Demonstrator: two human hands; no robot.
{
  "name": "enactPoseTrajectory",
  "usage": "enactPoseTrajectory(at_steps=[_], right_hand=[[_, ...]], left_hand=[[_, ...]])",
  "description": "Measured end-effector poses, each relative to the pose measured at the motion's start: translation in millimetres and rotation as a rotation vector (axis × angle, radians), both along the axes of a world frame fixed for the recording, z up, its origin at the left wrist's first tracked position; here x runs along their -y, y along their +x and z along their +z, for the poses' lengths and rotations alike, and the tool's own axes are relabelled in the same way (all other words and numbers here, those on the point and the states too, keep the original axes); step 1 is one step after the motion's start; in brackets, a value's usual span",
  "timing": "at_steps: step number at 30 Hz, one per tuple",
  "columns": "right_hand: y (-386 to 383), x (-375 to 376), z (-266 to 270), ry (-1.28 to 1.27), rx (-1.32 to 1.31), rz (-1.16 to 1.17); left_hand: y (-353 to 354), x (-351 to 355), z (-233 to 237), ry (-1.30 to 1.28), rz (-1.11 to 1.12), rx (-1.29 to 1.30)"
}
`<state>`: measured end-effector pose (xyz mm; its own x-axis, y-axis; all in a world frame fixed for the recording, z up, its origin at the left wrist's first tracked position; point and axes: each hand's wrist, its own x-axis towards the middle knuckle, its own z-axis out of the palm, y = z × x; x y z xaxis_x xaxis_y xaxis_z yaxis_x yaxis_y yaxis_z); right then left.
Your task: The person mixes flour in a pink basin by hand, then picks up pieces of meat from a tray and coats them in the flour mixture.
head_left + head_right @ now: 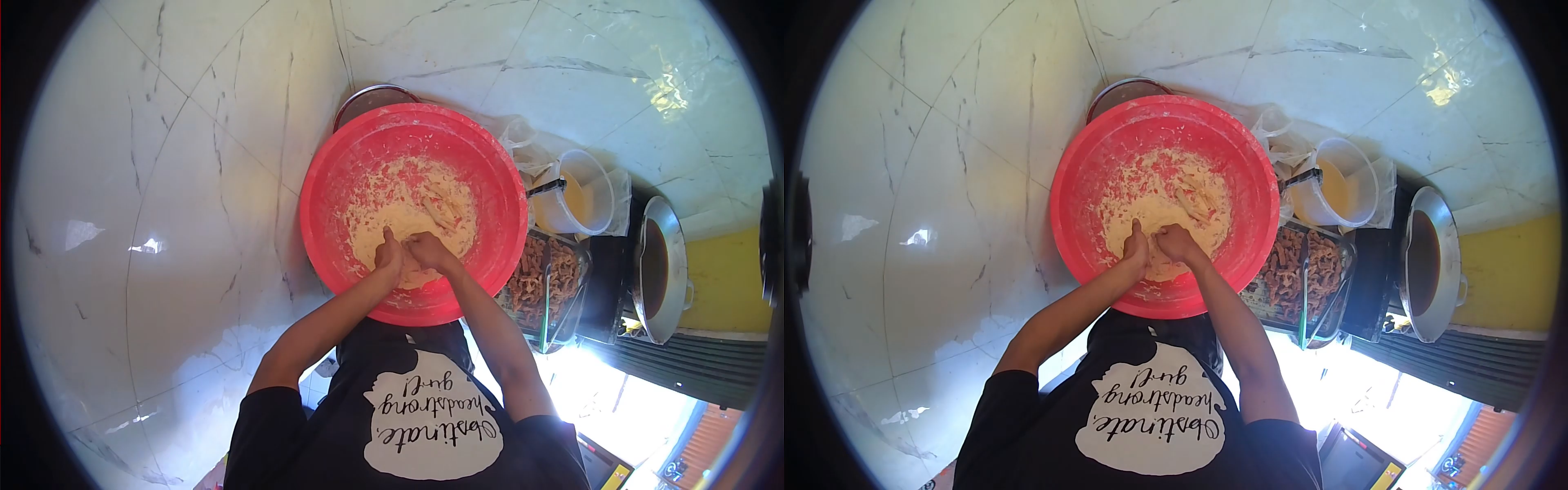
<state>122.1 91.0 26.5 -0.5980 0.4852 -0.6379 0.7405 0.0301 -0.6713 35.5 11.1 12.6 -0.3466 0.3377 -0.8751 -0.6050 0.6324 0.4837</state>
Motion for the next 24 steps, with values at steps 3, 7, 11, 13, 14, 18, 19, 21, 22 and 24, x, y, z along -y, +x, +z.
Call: enactPoseTrajectory(at_steps=[3, 7, 11, 13, 14, 18, 19, 21, 22, 24], right_hand=[[11, -4, 19, -0.147, -0.098, -0.077], [24, -14, 5, -0.180, 0.030, 0.009], [21, -6, -5, 0.164, 0.197, 0.111], [9, 6, -7, 0.168, 0.247, 0.125], [2, 13, -7, 0.134, 0.230, 0.031], [-2, 10, -14, 0.076, -0.015, -0.176], [1, 8, -13, 0.077, -0.016, -0.172], [8, 1, -2, -0.270, -0.164, -0.314], [9, -2, 13, -0.267, -0.167, -0.312], [12, -5, 36, -0.239, 0.054, -0.128]], left_hand=[[-4, 11, 6, 0.038, -0.152, -0.209], [-12, 22, 2, 0.087, -0.309, -0.212], [-9, 17, -56, 0.065, -0.155, -0.090], [-1, 8, -51, 0.121, 0.039, 0.054], [4, 1, -20, 0.041, 0.037, 0.052], [4, -5, 7, -0.036, -0.088, -0.214], [3, -3, 11, -0.035, -0.085, -0.216], [0, 5, 23, -0.006, -0.186, -0.350], [-3, 10, 23, -0.002, -0.185, -0.354], [-10, 23, 24, 0.015, -0.438, -0.178]])
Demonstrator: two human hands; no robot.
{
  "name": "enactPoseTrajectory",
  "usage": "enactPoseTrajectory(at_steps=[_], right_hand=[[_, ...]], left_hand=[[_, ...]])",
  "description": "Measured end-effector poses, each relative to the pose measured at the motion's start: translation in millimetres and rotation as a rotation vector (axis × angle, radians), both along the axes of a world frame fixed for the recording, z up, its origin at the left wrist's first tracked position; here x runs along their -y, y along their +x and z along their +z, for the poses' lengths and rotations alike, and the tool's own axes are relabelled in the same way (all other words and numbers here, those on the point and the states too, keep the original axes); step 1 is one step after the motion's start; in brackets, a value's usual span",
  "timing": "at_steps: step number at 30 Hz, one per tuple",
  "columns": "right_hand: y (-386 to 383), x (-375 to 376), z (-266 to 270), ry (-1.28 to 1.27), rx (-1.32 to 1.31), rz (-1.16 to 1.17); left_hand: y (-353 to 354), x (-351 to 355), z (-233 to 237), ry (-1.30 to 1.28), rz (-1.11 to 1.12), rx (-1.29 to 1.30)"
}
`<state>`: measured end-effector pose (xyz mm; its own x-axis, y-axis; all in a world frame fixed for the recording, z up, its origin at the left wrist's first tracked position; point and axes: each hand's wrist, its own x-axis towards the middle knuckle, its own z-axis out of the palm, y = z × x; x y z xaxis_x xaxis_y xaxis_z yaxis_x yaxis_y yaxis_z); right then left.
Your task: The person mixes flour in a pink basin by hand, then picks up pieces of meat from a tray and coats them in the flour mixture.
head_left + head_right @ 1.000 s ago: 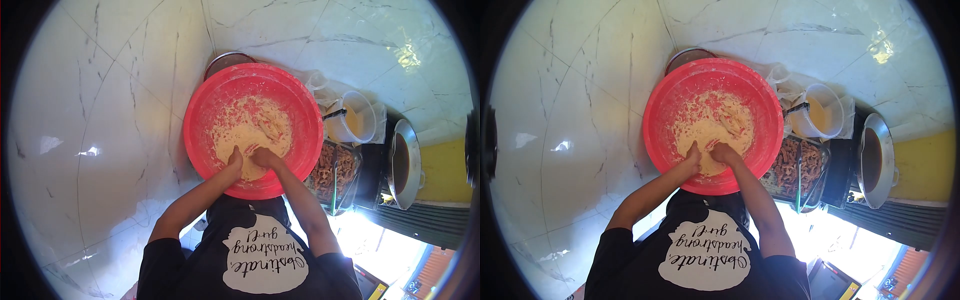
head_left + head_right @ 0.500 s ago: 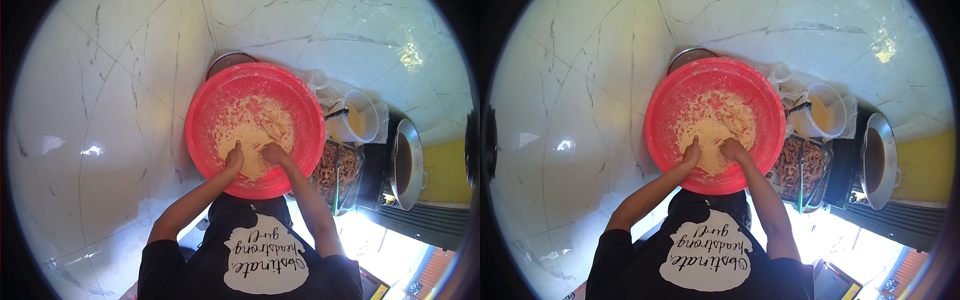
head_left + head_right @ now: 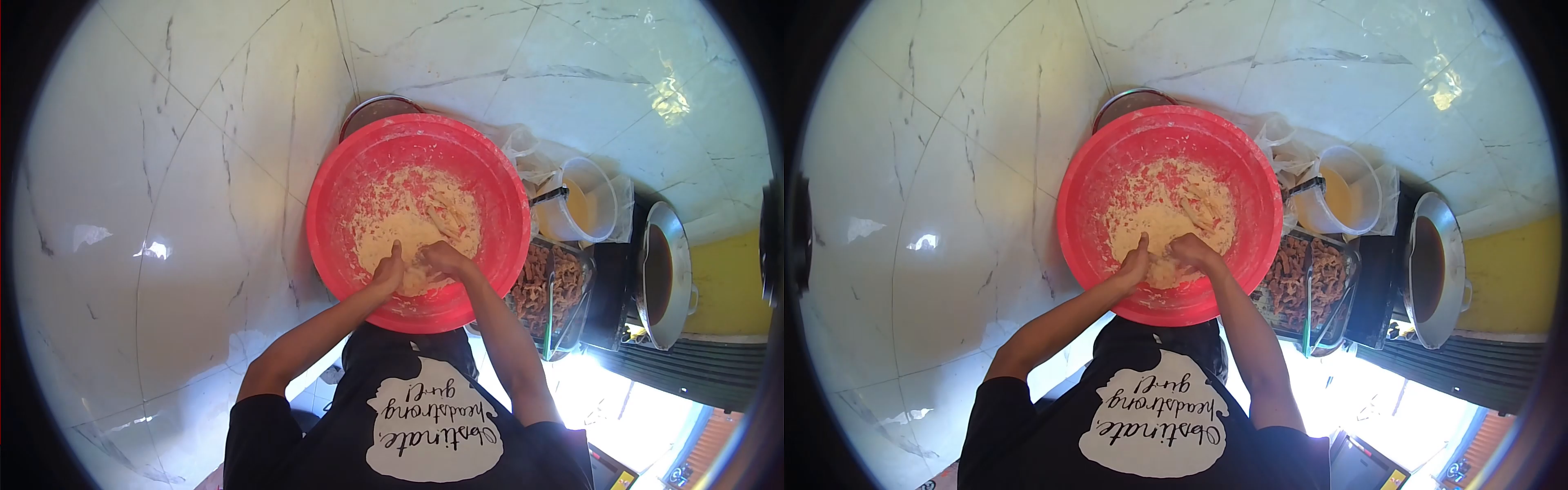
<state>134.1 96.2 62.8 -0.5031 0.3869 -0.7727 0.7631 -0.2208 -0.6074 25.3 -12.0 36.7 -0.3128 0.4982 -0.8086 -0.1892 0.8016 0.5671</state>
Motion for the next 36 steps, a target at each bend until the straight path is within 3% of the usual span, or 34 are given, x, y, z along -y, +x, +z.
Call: enactPoseTrajectory(at_steps=[1, 3, 4, 6, 7, 9, 12, 15, 19, 21, 22, 23, 24, 25, 27, 28, 30, 31, 33, 34, 36], right_hand=[[4, -7, -27, 0.000, 0.000, 0.002], [15, -24, -108, 0.654, 0.098, 0.562], [14, -20, -96, 0.653, 0.099, 0.562], [7, -6, -68, 0.312, 0.180, 0.498], [1, 2, -60, 0.313, 0.181, 0.496], [-12, 17, -45, 0.188, 0.135, -0.034], [-19, 20, -34, 0.211, -0.021, -0.184], [-9, 6, -30, 0.036, -0.127, -0.217], [5, -6, -19, 0.024, -0.038, -0.056], [9, -10, -14, 0.149, 0.152, 0.013], [14, -13, -41, 0.150, 0.150, 0.011], [22, -16, -91, 0.238, 0.032, 0.208], [26, -18, -118, 0.326, -0.087, 0.404], [15, -10, -95, 0.330, -0.088, 0.401], [-11, 14, -50, 0.113, 0.153, -0.089], [-15, 17, -43, 0.113, 0.152, -0.085], [-17, 20, -33, 0.223, -0.058, -0.215], [-16, 18, -29, 0.225, -0.056, -0.214], [-11, 11, -22, 0.060, -0.189, -0.358], [-8, 8, -19, 0.057, -0.188, -0.356], [0, -2, -14, 0.088, -0.083, -0.130]], left_hand=[[-3, 2, 0, 0.000, 0.002, 0.000], [-5, 3, -2, -0.015, 0.023, -0.110], [-3, 2, -16, -0.016, 0.022, -0.109], [4, -5, -60, -0.034, 0.295, -0.098], [7, -11, -71, -0.032, 0.293, -0.098], [12, -24, -85, 0.008, 0.536, 0.311], [16, -30, -22, -0.011, 0.496, 0.143], [10, -22, -5, 0.005, 0.339, -0.006], [-6, -2, -19, 0.027, 0.227, 0.054], [-13, 2, -22, 0.060, 0.182, -0.030], [-13, -1, -57, 0.061, 0.181, -0.032], [-11, -5, -118, 0.087, 0.361, 0.138], [-9, -8, -150, 0.114, 0.539, 0.308], [-5, -12, -130, 0.117, 0.536, 0.307], [10, -22, -82, 0.044, 0.611, 0.394], [10, -25, -59, 0.046, 0.615, 0.393], [9, -27, -24, -0.078, 0.456, 0.105], [10, -26, -18, -0.078, 0.456, 0.107], [6, -18, -13, 0.025, 0.365, -0.072], [4, -12, -13, 0.021, 0.367, -0.072], [-2, -1, -12, 0.022, 0.266, 0.055]])
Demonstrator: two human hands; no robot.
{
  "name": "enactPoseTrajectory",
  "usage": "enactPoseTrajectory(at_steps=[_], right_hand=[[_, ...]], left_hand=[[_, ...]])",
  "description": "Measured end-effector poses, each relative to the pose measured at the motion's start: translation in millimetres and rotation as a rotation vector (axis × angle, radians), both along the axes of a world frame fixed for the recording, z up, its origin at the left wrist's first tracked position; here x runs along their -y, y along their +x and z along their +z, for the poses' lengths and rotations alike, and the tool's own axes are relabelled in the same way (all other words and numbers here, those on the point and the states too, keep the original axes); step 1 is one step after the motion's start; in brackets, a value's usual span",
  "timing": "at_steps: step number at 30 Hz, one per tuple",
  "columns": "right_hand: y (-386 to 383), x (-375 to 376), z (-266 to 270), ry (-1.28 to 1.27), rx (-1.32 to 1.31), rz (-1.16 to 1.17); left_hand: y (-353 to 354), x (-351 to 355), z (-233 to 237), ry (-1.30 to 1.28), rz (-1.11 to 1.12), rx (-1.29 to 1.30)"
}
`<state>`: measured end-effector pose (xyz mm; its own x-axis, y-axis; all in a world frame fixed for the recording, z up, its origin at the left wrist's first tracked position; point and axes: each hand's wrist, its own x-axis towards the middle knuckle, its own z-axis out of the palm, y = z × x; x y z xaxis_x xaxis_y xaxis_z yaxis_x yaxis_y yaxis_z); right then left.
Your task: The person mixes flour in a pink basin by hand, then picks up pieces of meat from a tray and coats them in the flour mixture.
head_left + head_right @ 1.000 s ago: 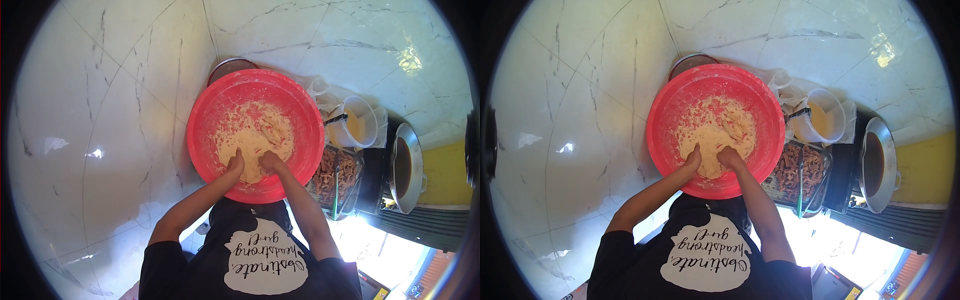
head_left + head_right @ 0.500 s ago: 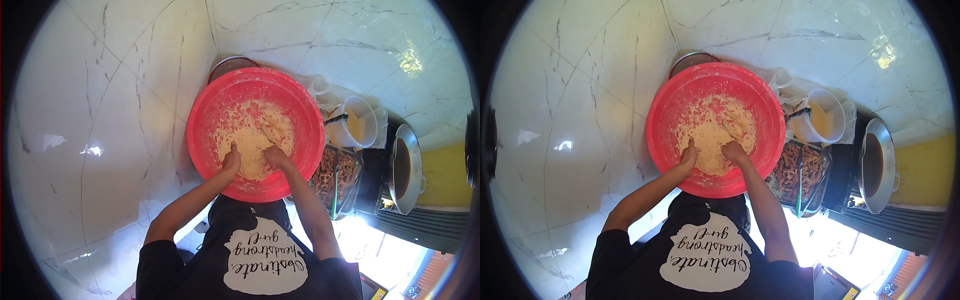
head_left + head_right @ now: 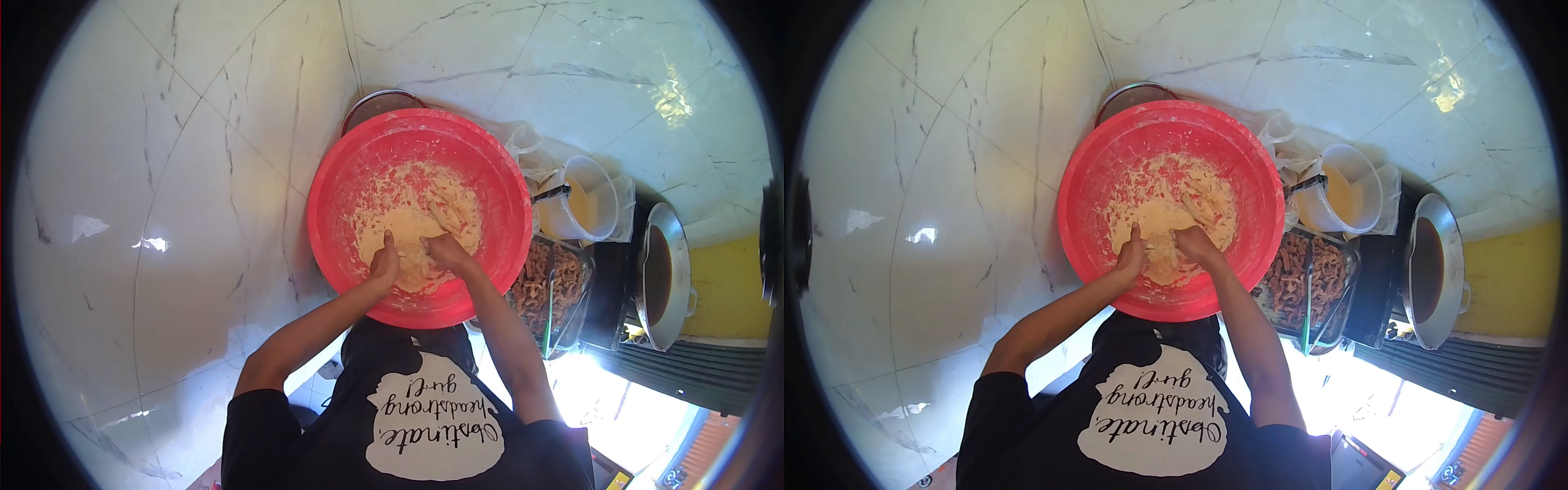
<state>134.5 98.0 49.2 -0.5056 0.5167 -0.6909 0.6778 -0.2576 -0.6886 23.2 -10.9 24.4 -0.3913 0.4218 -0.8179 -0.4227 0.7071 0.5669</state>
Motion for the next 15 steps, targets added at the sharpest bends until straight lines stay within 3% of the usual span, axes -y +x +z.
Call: enactPoseTrajectory(at_steps=[1, 3, 4, 6, 10, 12, 13, 15], right_hand=[[7, -6, -13, 0.000, 0.001, 0.001], [15, -15, -44, 0.433, 0.186, 0.334], [14, -12, -44, 0.434, 0.186, 0.334], [4, 1, -37, 0.184, 0.320, 0.247], [-15, 20, -26, 0.028, 0.217, 0.023], [-15, 17, -47, 0.263, -0.002, 0.000], [-16, 16, -32, 0.262, 0.000, 0.002], [-13, 11, -3, -0.133, -0.040, -0.261]], left_hand=[[-3, 3, -10, 0.000, 0.001, 0.001], [-9, 4, -45, 0.006, -0.021, -0.068], [-7, 2, -65, 0.007, -0.021, -0.069], [1, -7, -95, 0.015, 0.202, 0.173], [20, -26, -16, -0.019, 0.243, 0.260], [20, -30, -3, -0.066, 0.122, -0.021], [19, -28, 2, -0.067, 0.124, -0.019], [15, -20, 11, 0.040, 0.094, -0.124]])
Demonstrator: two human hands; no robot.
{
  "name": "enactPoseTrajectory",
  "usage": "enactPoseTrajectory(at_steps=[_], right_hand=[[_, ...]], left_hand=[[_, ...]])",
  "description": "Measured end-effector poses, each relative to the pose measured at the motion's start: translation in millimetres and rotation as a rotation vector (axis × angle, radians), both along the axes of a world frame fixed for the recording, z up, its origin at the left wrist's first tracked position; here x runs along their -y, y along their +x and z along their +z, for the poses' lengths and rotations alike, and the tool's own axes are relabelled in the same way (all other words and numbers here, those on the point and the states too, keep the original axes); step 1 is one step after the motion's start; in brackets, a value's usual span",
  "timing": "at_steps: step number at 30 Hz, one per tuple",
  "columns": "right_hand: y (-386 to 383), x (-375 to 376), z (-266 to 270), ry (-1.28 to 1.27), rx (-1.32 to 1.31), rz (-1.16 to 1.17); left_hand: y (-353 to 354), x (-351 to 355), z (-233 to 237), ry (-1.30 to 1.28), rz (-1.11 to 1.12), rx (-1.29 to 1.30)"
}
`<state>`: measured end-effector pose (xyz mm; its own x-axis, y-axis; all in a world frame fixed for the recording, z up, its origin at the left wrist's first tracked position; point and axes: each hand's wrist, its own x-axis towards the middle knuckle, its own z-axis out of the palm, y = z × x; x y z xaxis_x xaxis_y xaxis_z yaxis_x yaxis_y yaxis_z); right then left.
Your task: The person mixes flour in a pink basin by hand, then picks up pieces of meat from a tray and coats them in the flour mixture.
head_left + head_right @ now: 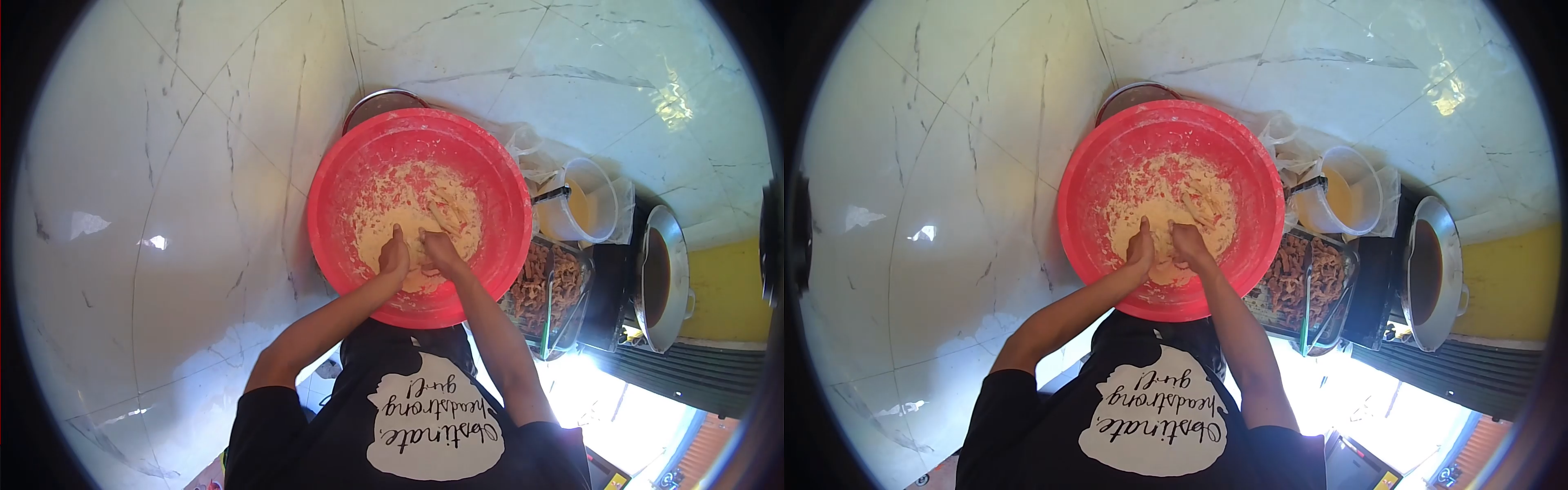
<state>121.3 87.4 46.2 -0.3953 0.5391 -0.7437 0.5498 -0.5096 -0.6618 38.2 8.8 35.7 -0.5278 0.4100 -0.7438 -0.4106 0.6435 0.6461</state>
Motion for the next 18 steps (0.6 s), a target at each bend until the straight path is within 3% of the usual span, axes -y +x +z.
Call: enactPoseTrajectory(at_steps=[1, 3, 4, 6, 7, 9, 10, 12, 13, 16, 18], right_hand=[[3, -3, 5, -0.002, 0.002, -0.002], [10, -10, 10, 0.204, 0.070, 0.308], [12, -11, 5, 0.202, 0.069, 0.308], [15, -14, -18, 0.581, 0.333, 0.487], [16, -14, -41, 0.583, 0.333, 0.489], [19, -13, -86, 0.577, 0.399, 0.710], [12, -7, -62, 0.579, 0.400, 0.711], [-2, 8, -18, 0.251, 0.349, 0.452], [-3, 10, -19, 0.249, 0.349, 0.454], [-5, 8, -16, 0.317, 0.140, 0.300], [-4, -4, -12, 0.044, 0.061, 0.134]], left_hand=[[-3, 5, 2, -0.002, -0.002, 0.002], [-11, 14, 5, -0.080, -0.212, -0.013], [-14, 17, -1, -0.082, -0.212, -0.013], [-16, 18, -25, -0.074, -0.171, -0.112], [-16, 16, -40, -0.072, -0.169, -0.113], [-10, 10, -65, -0.050, 0.064, 0.179], [-5, 6, -57, -0.048, 0.064, 0.179], [5, -1, -44, -0.078, 0.178, 0.341], [5, -1, -38, -0.079, 0.180, 0.341], [2, 2, -23, -0.059, 0.172, 0.207], [-5, 15, -18, 0.015, -0.049, 0.016]])
